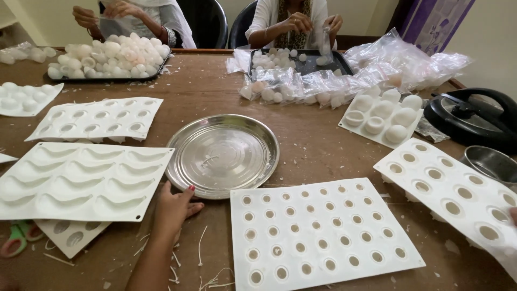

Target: The person flexes a white silicone mold sheet and presses small wax candle shapes out of its cavities by hand, briefly using scissors to help release stuck pieces, and places the removed wax pieces onto a round metal tray. Other people across the table perform similar demolding work.

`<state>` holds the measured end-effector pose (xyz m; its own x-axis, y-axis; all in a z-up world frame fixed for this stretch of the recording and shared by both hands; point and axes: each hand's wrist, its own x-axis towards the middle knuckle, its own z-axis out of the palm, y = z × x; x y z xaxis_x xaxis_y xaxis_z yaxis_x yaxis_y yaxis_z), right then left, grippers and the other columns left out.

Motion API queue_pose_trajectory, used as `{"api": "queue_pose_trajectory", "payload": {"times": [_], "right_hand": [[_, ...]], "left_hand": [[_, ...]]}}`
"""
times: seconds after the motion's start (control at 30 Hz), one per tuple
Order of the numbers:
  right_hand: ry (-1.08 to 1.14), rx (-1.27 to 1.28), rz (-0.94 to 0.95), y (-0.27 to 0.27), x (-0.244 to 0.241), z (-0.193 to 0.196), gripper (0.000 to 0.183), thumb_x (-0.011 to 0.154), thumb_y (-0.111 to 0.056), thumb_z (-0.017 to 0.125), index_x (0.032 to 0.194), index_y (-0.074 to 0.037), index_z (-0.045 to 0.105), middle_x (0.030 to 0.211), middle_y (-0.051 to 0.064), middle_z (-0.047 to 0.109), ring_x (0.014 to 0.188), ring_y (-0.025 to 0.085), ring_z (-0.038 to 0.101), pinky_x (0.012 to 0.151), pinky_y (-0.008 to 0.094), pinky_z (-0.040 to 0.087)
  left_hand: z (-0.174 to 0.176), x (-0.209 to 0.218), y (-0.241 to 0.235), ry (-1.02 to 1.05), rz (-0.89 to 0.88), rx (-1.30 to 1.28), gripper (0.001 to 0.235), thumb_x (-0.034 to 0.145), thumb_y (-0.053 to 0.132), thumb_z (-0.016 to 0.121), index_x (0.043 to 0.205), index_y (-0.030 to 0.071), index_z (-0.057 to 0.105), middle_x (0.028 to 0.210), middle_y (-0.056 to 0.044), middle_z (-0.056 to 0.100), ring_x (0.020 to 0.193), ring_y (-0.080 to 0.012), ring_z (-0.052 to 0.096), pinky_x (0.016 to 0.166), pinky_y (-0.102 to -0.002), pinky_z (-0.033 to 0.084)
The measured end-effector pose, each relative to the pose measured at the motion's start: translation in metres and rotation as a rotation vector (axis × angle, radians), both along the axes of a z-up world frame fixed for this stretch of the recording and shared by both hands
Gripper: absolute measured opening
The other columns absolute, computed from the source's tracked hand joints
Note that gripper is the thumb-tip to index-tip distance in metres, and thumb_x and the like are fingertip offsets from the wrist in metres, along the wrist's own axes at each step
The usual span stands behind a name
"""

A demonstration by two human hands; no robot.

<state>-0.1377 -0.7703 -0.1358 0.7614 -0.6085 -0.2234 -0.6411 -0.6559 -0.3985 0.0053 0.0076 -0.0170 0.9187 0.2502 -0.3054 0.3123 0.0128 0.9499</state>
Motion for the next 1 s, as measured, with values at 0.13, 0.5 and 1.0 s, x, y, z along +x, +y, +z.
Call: {"api": "queue_pose_trajectory", "payload": {"times": [0.13, 0.5, 1.0], "right_hand": [[0.146, -0.026, 0.097, 0.238, -0.019, 0.132, 0.056, 0.101, -0.052, 0.044, 0.13, -0.013, 0.072, 0.11, 0.012, 0.08, 0.093, 0.027, 0.077, 0.088, 0.04, 0.066], [0.126, 0.13, 0.014, 0.237, -0.024, 0.11, 0.05, 0.094, -0.044, 0.068, 0.122, -0.003, 0.075, 0.098, 0.019, 0.076, 0.083, 0.027, 0.075, 0.078, 0.041, 0.062], [-0.021, 0.038, -0.109, 0.21, -0.027, 0.071, 0.041, 0.104, -0.029, 0.066, 0.115, 0.01, 0.069, 0.076, 0.025, 0.075, 0.055, 0.034, 0.075, 0.051, 0.039, 0.066]], "left_hand": [[0.005, -0.009, -0.004, -0.006, -0.03, -0.032, 0.09, 0.095, 0.014, 0.064, 0.163, 0.007, 0.005, 0.133, -0.031, 0.061, 0.077, -0.0222, 0.072, 0.068, -0.031, 0.064], [0.008, -0.013, -0.01, -0.003, -0.052, -0.088, 0.094, 0.094, 0.014, 0.064, 0.162, 0.012, -0.001, 0.132, -0.032, 0.059, 0.077, -0.0226, 0.072, 0.069, -0.033, 0.065], [0.04, -0.043, -0.025, -0.092, -0.117, 0.68, 0.077, 0.098, 0.028, 0.066, 0.158, 0.014, 0.019, 0.107, -0.017, 0.071, 0.076, -0.0235, 0.072, 0.062, -0.031, 0.062]]}}
